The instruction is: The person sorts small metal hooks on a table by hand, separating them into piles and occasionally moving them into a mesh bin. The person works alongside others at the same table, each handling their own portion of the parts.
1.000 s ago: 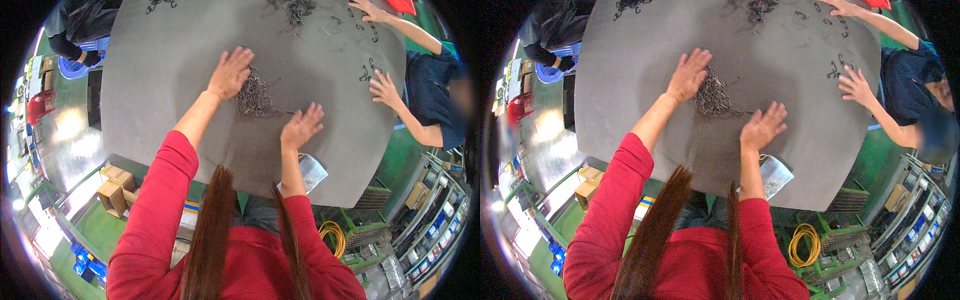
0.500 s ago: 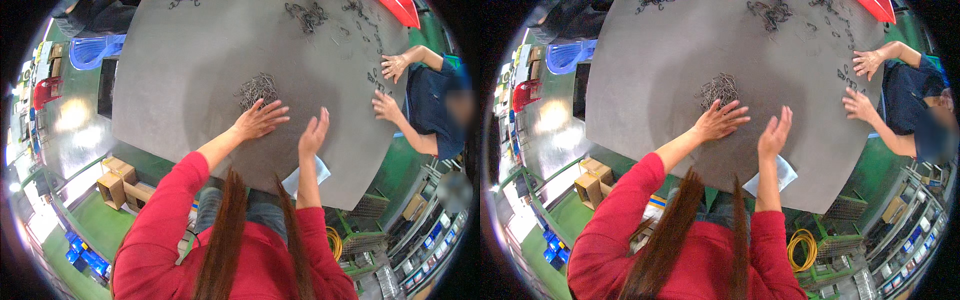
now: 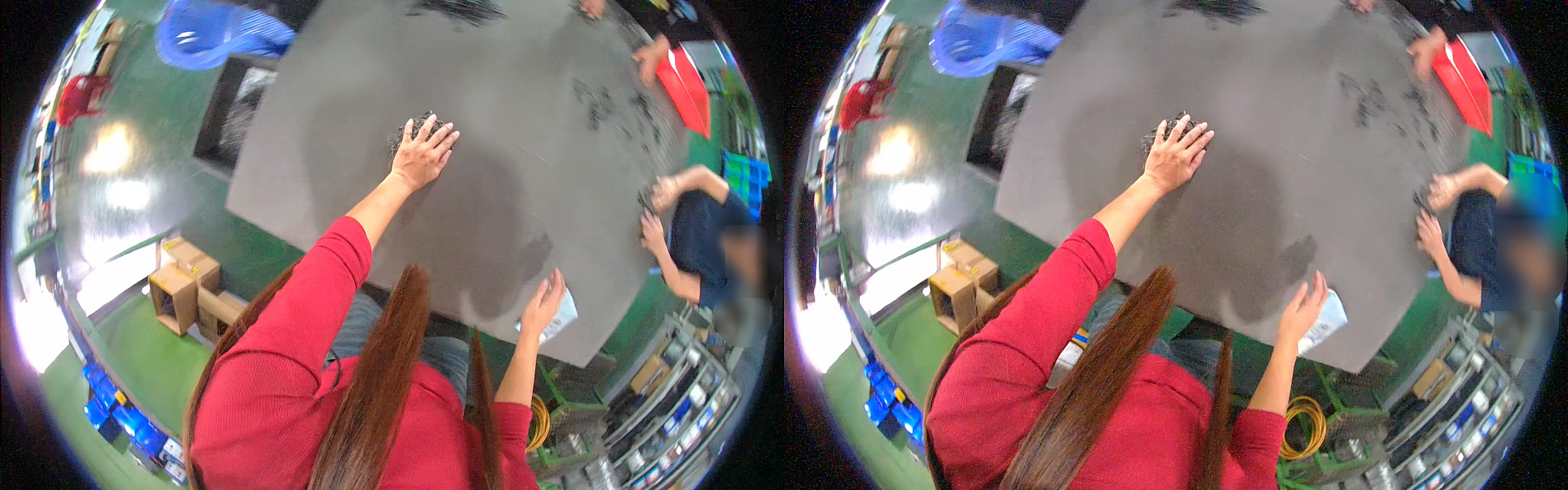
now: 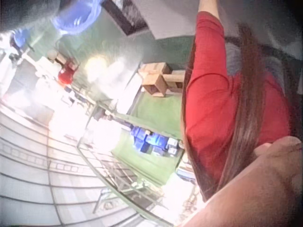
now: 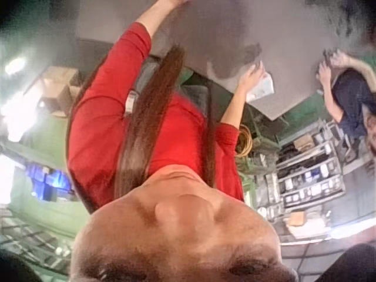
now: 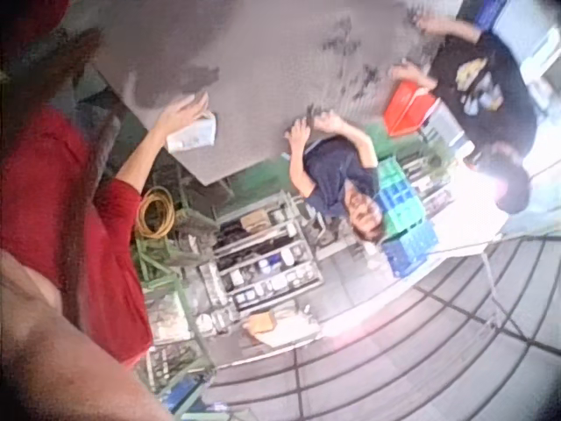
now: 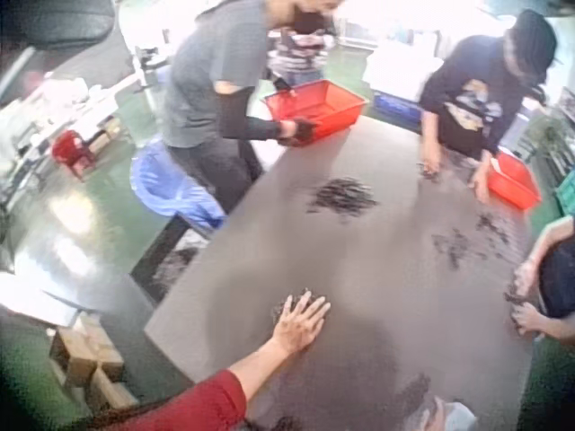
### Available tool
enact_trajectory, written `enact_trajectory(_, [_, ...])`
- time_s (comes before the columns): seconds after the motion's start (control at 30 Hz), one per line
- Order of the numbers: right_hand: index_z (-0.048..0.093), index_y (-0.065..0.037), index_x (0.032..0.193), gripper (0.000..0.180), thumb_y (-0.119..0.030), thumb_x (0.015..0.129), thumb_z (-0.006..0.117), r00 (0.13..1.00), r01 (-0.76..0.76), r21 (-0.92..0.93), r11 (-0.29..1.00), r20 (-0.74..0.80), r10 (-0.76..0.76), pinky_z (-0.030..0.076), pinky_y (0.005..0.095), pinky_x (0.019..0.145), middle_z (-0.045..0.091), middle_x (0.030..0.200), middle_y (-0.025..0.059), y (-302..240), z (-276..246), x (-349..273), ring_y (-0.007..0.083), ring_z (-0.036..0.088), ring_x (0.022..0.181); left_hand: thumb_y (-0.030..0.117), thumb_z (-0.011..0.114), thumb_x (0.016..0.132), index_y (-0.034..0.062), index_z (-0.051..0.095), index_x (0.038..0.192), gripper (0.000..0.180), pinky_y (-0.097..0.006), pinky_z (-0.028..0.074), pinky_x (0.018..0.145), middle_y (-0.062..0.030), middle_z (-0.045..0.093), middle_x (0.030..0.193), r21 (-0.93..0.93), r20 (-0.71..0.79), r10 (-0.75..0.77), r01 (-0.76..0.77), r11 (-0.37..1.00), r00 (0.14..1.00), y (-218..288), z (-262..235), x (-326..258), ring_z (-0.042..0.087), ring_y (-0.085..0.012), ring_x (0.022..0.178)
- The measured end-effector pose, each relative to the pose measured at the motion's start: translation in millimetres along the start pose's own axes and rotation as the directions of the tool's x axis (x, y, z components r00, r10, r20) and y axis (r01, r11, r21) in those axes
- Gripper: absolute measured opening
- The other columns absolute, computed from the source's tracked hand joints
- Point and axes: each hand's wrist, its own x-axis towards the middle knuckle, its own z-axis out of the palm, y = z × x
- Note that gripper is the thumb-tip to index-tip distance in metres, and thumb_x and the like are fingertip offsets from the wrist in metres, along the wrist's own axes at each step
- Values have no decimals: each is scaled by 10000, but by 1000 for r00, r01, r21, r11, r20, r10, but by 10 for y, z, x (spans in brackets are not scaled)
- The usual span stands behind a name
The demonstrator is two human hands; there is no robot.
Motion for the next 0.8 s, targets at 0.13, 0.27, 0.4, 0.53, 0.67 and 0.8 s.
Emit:
enact_trajectory(0.13, [490, -65, 1286, 348, -152, 949, 475, 997, -8, 11, 1000, 76, 7, 458, 365, 905, 451, 1313, 131, -549, 603, -427, 264, 489, 1180, 320, 518, 900, 234, 501, 1316, 425, -545, 308, 1034, 24, 468, 1376, 66, -15, -80, 81, 995, 997, -1464, -298, -406, 371, -232, 1309])
enact_trajectory(0.27, [494, -92, 1290, 353, -157, 943, 491, 979, 153, -45, 987, 143, -146, 424, 381, 967, 440, 1342, 128, -1199, 1215, -404, 285, 457, 1223, 301, 467, 921, 232, 468, 1331, 416, -531, 295, 1046, 7, 445, 1391, 162, 85, -255, 240, 957, 963, -2737, -761, -642, 374, -243, 1309])
enact_trajectory(0.4, [374, -45, 1374, 482, -234, 946, 488, 985, 172, -259, 950, 30, -170, 301, 405, 1083, 323, 1453, 152, -1387, 1677, 636, 298, 299, 1352, 285, 499, 885, 249, 574, 1236, 360, -710, 224, 941, 28, 475, 1362, 417, 101, -427, 351, 839, 899, -3760, -889, -988, 314, -255, 1337])
enact_trajectory(0.53, [245, -20, 1436, 644, -402, 952, 428, 996, -62, -397, 916, -86, 30, 243, 478, 1102, 214, 1508, 166, -929, 1766, 1634, 317, 184, 1401, 246, 532, 861, 243, 620, 1181, 332, -761, 123, 969, 43, 390, 1437, 331, 100, -616, 558, 761, 781, -4162, -999, -1187, 220, -280, 1394])
enact_trajectory(0.67, [210, -10, 1448, 693, -480, 959, 351, 994, -74, -493, 867, 32, 103, 227, 525, 1094, 173, 1520, 183, -1257, 1987, 1553, 338, 146, 1411, 204, 543, 865, 193, 622, 1157, 303, -730, 158, 992, -19, 392, 1433, 183, -17, -585, 578, 795, 811, -4216, -1057, -1482, 239, -301, 1382])
enact_trajectory(0.8, [267, -34, 1439, 627, -353, 939, 470, 870, 466, -342, 816, 345, -352, 168, 510, 1119, 203, 1522, 142, -2339, 2712, 425, 305, 171, 1413, 225, 476, 924, 141, 544, 1257, 350, -573, 212, 1067, -67, 404, 1423, -117, -13, -569, 564, 818, 822, -3850, -954, -1561, 253, -311, 1375])
